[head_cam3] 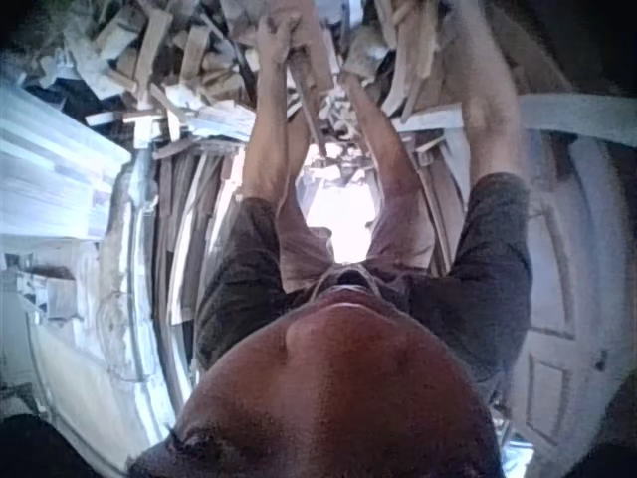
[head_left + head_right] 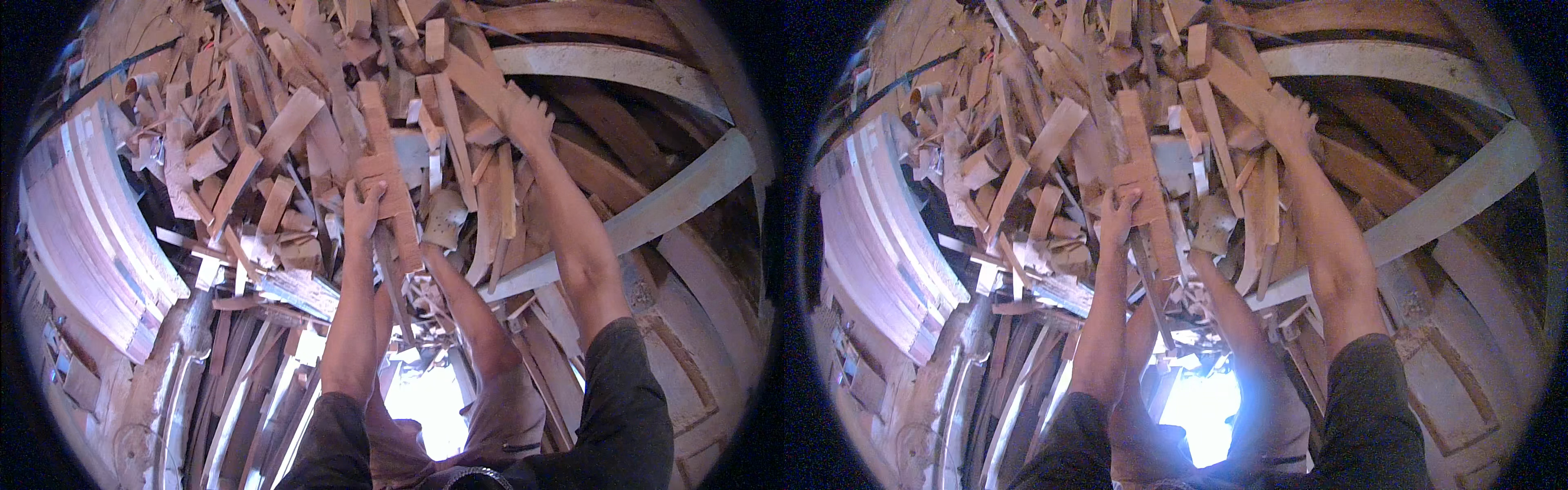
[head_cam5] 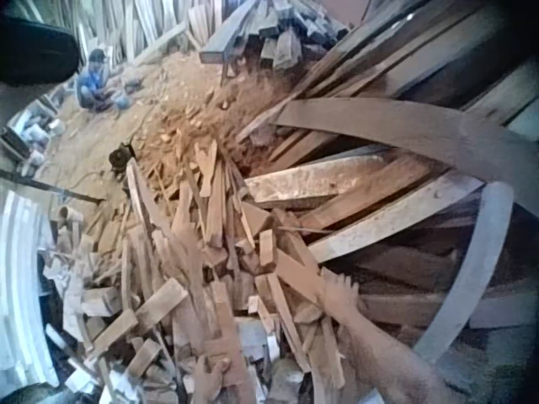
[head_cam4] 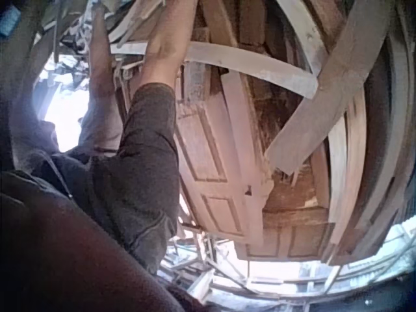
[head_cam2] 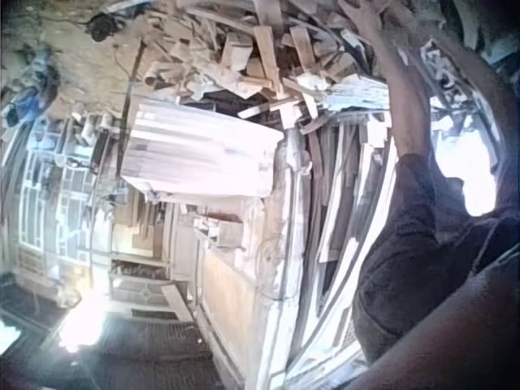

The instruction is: The person sits on a large pile of wood scraps and sorts through the debris by hand. They pick up various pieces of wood, including planks and offcuts, and toss them aside to clear the area.

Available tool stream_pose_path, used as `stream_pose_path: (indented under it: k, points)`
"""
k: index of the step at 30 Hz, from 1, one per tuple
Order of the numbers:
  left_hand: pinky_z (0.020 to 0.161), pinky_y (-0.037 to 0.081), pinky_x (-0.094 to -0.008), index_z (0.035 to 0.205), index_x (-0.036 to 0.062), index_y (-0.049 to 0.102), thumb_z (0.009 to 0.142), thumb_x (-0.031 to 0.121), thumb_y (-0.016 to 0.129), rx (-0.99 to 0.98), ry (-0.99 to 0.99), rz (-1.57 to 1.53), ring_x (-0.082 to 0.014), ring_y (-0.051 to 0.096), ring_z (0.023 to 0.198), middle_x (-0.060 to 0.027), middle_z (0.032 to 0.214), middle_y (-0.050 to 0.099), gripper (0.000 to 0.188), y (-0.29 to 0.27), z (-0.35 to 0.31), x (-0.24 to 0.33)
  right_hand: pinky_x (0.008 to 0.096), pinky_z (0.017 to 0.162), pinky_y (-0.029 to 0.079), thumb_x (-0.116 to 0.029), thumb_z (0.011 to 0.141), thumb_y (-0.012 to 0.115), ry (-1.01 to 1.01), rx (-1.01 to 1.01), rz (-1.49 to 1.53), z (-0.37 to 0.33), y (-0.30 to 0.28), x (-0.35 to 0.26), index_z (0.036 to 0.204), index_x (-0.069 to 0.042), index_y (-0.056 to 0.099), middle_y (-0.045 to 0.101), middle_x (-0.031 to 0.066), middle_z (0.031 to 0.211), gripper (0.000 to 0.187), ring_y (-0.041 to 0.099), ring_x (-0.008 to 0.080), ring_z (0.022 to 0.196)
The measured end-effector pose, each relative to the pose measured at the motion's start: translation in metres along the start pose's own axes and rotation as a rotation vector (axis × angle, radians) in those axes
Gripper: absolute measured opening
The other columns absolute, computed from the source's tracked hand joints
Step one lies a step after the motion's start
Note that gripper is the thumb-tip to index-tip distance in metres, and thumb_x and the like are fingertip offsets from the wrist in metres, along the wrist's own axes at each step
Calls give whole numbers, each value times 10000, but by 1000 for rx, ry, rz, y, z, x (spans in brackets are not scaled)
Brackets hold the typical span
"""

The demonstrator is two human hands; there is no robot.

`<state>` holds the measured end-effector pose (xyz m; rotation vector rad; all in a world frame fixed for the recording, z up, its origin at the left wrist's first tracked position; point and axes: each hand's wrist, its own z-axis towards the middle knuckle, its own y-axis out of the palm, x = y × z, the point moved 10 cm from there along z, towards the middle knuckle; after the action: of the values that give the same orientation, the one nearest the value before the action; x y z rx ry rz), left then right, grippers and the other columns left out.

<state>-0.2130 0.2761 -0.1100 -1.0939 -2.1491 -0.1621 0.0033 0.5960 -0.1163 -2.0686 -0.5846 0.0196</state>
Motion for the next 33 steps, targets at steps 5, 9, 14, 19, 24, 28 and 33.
stream_pose_path:
  k: [5,9,14,19,24,28,33]
  points:
    - [769,494,-287,1105,-44,508,819,193,680,-145,-51,-267,-179,608,890,-140,1022,616,410,14,-43,31,475,871,430,-332,890,506,-118,406,429,-42,-48,-29,1156,6,536,556,195,1178,431,533,366,1056]
    - [767,499,-285,1140,-32,495,837,164,658,-153,-6,-260,-175,605,900,-133,1045,609,396,8,-78,73,409,802,466,-380,936,479,-1,-413,1062,-128,-35,-73,992,19,625,646,203,885,429,620,279,900]
    - [859,460,-290,1209,-26,463,889,188,595,-192,19,-226,-175,557,1008,-110,1117,567,406,62,-117,142,317,880,443,-389,923,523,-61,-507,1493,-217,-85,-75,1101,18,607,636,84,1040,453,574,185,973]
    - [916,423,-301,1282,-27,418,913,232,571,-352,-24,-512,-191,526,1060,-121,1171,544,477,143,-126,182,297,947,403,-337,915,556,-163,-560,1659,-197,-153,-31,1195,3,551,592,61,1138,441,533,155,1064]
    - [860,447,-314,1253,14,482,900,354,572,-277,16,-347,-224,578,969,-133,1069,600,498,179,-89,191,305,970,385,-375,850,633,-62,-589,1715,-169,-181,-14,1281,-44,479,531,43,1228,565,500,158,1108]
    - [816,455,-297,1228,20,519,897,380,547,-360,-178,-496,-204,589,909,-129,1031,617,490,180,-74,180,322,935,435,-333,871,601,33,-637,1724,-162,-186,-36,1279,-31,479,563,64,1191,522,550,174,1069]
    - [814,453,-285,1187,-29,532,911,299,541,-412,-230,-453,-175,572,911,-115,1036,614,429,102,-46,199,327,925,454,-239,845,634,191,-779,1796,-170,-171,-102,1311,-55,438,554,60,1205,538,549,178,1086]
